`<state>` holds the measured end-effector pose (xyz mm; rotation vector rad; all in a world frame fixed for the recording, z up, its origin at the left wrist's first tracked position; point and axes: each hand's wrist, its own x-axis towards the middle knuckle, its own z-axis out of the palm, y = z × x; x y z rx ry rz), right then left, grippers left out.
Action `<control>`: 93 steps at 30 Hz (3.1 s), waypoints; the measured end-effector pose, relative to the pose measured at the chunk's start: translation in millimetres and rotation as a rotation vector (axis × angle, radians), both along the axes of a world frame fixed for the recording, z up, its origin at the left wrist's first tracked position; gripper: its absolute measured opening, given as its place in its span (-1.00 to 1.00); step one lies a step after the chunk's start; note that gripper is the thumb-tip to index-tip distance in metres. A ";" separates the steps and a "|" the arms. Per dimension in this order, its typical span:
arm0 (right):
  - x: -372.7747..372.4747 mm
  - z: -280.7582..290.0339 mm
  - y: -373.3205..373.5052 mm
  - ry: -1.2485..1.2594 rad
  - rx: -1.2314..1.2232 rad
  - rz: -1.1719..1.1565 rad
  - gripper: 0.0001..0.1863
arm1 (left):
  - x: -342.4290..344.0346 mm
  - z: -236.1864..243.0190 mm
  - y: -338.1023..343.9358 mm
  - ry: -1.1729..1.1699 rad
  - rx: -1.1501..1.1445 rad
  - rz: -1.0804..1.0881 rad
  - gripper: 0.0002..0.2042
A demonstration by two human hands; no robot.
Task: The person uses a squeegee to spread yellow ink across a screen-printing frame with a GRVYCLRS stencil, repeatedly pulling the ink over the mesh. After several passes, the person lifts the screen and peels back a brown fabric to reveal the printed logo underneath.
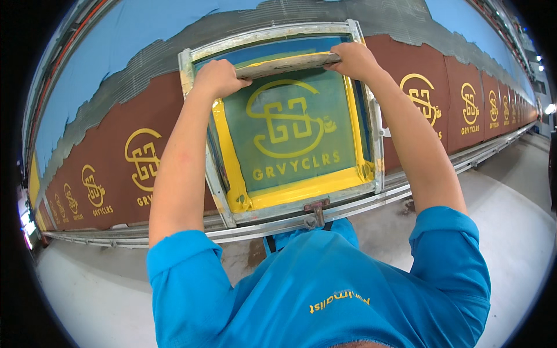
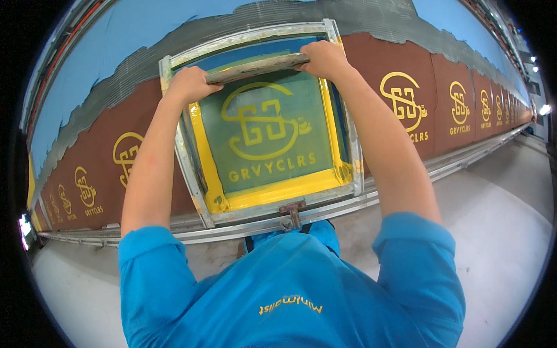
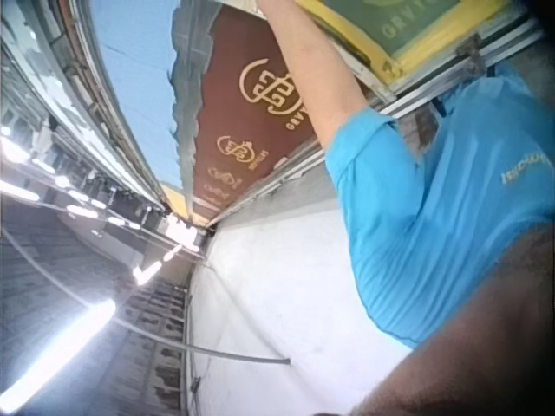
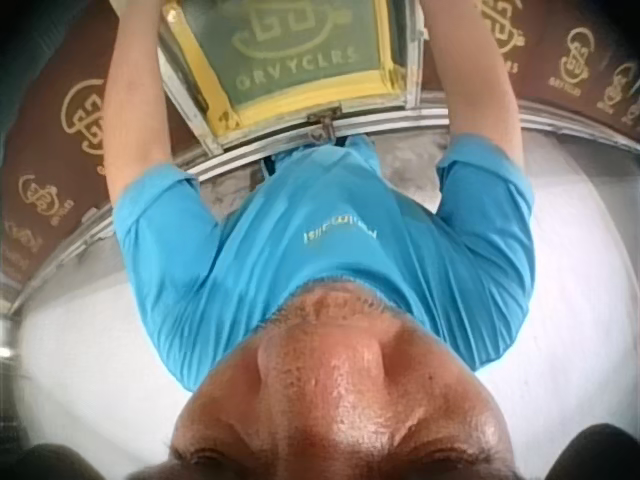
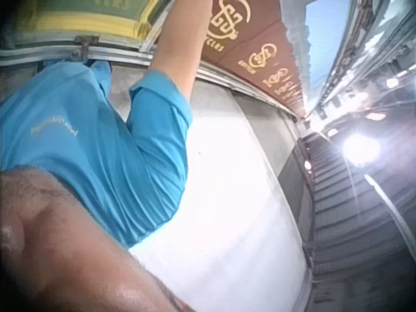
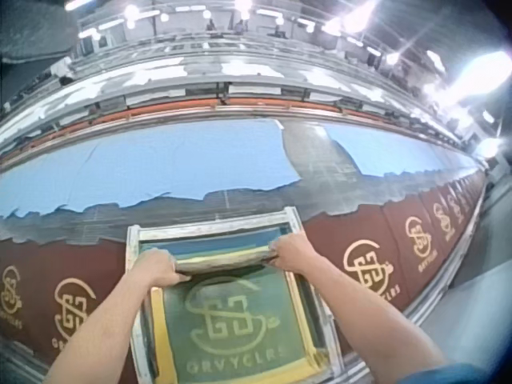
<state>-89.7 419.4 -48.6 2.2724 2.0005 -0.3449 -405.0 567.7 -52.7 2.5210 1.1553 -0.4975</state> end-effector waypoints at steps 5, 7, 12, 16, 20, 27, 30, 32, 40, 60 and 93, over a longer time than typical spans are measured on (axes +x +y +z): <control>25.5 -35.3 24.0 -0.077 0.019 0.013 -0.48 | 33.9 -29.0 21.9 -0.037 0.015 0.001 -0.47; 34.4 -42.8 21.4 -0.091 0.025 -0.001 -0.58 | 46.0 -38.9 25.5 -0.079 0.007 0.003 -0.48; 33.8 -67.7 -14.8 -0.106 0.099 -0.008 -0.54 | 40.5 -62.4 -20.9 -0.049 0.025 0.018 -0.52; 13.6 -74.0 -95.3 -0.057 0.033 0.000 -0.56 | 17.2 -59.8 -106.8 -0.048 -0.046 0.078 -0.59; -14.1 -80.5 -208.4 0.035 0.136 0.073 -0.66 | -16.1 -55.4 -214.8 -0.095 -0.068 0.126 -0.64; -81.6 -36.5 -406.9 0.174 0.213 -0.023 -0.62 | -79.7 -17.6 -401.7 -0.136 -0.018 0.131 -0.58; -91.3 21.3 -424.2 0.316 0.235 0.058 -0.63 | -104.5 23.9 -439.7 -0.143 0.039 0.167 -0.53; -92.9 37.4 -432.4 0.534 0.313 0.198 -0.64 | -127.1 41.4 -470.8 -0.184 0.037 0.229 -0.51; 8.0 -19.3 -375.8 0.755 0.440 -0.847 -0.45 | -123.9 59.7 -542.7 -0.471 0.075 0.053 -0.69; -307.2 -44.8 -247.7 0.539 0.679 -0.671 -0.56 | -378.5 41.6 -341.7 -0.261 0.103 -0.080 -0.44; -46.2 -77.8 -170.0 0.441 0.311 -0.944 -0.41 | -19.8 -31.5 -8.5 -0.408 0.377 -0.207 -0.60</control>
